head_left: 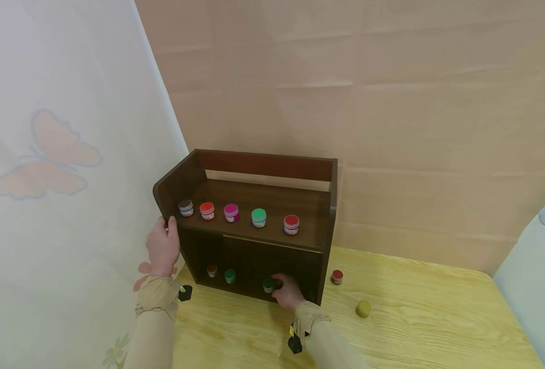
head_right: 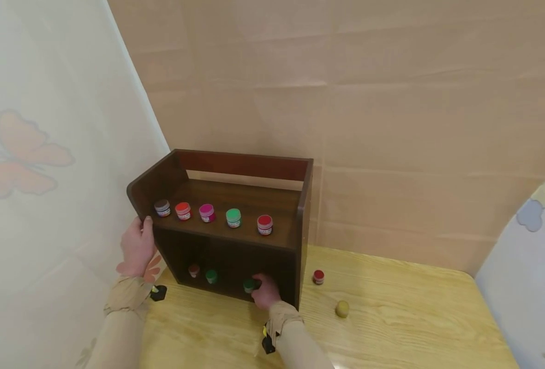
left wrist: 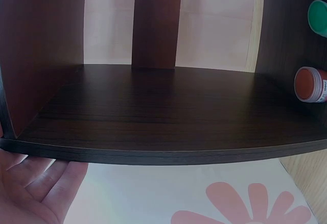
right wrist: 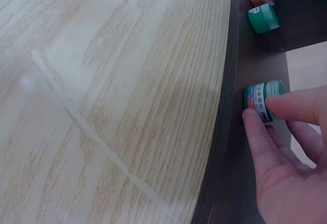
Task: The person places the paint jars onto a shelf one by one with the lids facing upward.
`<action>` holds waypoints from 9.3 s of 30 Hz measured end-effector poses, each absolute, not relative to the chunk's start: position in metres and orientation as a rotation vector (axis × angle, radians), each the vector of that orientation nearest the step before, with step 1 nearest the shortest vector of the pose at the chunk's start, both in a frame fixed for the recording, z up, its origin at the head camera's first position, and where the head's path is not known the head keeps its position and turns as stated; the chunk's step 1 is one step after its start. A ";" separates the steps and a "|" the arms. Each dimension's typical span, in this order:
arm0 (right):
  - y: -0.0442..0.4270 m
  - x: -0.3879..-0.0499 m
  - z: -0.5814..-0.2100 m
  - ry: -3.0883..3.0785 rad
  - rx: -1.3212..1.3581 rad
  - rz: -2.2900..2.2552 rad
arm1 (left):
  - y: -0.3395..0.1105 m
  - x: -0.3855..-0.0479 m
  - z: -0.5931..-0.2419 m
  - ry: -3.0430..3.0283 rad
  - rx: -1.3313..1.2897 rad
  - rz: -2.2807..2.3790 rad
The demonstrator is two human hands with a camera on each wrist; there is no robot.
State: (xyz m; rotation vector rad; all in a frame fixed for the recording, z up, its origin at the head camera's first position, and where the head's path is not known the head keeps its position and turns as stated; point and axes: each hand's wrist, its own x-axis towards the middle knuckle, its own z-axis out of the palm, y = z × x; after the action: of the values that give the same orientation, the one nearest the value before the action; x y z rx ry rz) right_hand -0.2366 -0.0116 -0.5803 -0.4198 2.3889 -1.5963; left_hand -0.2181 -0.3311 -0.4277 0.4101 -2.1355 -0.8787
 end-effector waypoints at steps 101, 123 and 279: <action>0.064 -0.146 -0.374 2.581 -1.398 -1.655 | -0.330 -0.215 -0.427 -2.136 0.405 -0.912; 0.137 -0.132 -0.341 3.045 -1.193 -1.724 | -0.331 -0.218 -0.430 -2.133 0.413 -0.916; 0.202 -0.203 -0.474 2.918 -0.448 -1.489 | -0.330 -0.217 -0.429 -2.129 0.415 -0.980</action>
State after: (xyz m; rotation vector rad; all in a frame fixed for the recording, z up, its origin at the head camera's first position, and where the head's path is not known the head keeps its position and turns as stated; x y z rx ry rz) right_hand -0.2028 0.2023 -0.4736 -0.4477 2.9181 -1.4893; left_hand -0.2168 -0.3296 -0.4288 0.4151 -2.1287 -0.9803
